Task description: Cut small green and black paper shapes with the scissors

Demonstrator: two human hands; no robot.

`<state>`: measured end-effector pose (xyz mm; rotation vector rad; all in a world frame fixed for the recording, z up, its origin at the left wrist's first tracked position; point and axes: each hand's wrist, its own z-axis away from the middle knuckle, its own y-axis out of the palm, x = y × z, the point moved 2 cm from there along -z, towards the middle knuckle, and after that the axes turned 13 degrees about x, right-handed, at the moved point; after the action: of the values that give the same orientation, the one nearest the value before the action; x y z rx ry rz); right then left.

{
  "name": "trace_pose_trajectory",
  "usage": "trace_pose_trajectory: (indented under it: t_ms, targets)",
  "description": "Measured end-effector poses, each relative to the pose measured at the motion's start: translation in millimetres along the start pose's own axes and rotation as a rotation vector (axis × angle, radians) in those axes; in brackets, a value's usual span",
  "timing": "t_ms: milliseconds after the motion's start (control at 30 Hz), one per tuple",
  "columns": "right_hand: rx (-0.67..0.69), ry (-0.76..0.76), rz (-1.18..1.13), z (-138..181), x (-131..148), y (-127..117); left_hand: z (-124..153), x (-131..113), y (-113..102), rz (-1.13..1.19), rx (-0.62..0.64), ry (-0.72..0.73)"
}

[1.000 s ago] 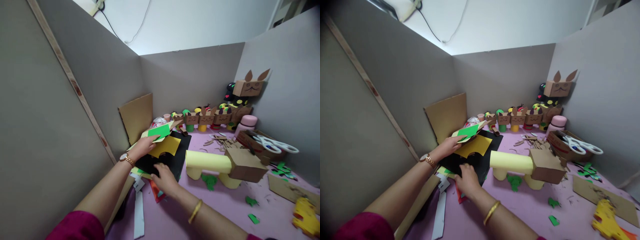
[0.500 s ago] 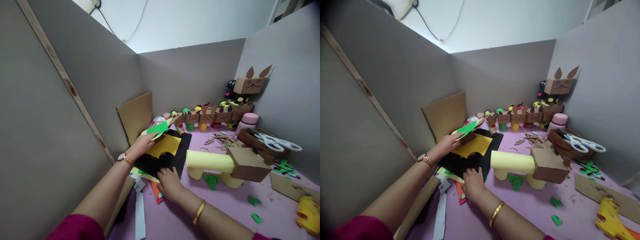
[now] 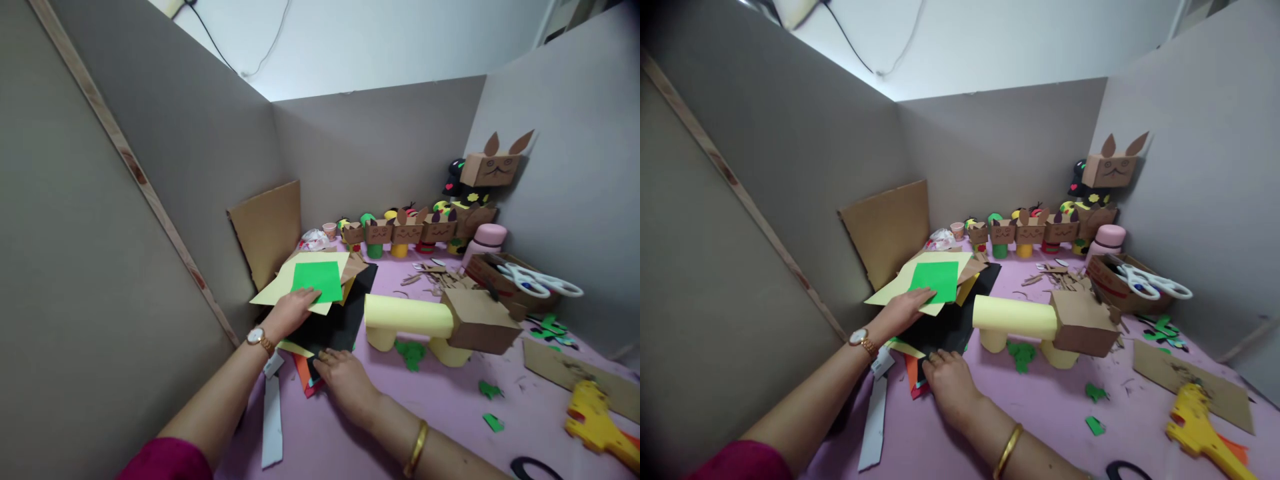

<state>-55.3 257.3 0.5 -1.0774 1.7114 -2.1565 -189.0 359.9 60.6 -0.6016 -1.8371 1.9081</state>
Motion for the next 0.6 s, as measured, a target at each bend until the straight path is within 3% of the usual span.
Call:
trace_pose_trajectory:
  t_ms: [167,267,433,600]
  targets:
    - [-0.035,-0.026,-0.131,25,9,-9,5,-5,36,-0.011,0.024,0.001]
    - [-0.097,-0.034,-0.265,40,15,-16,5,-6,47,0.009,0.018,-0.002]
    - [-0.32,0.039,-1.036,60,6,-22,13,-11,38,0.107,-0.033,-0.021]
    - [-0.35,0.142,-1.321,84,-12,-14,45,-55,22,0.318,-0.245,-0.139]
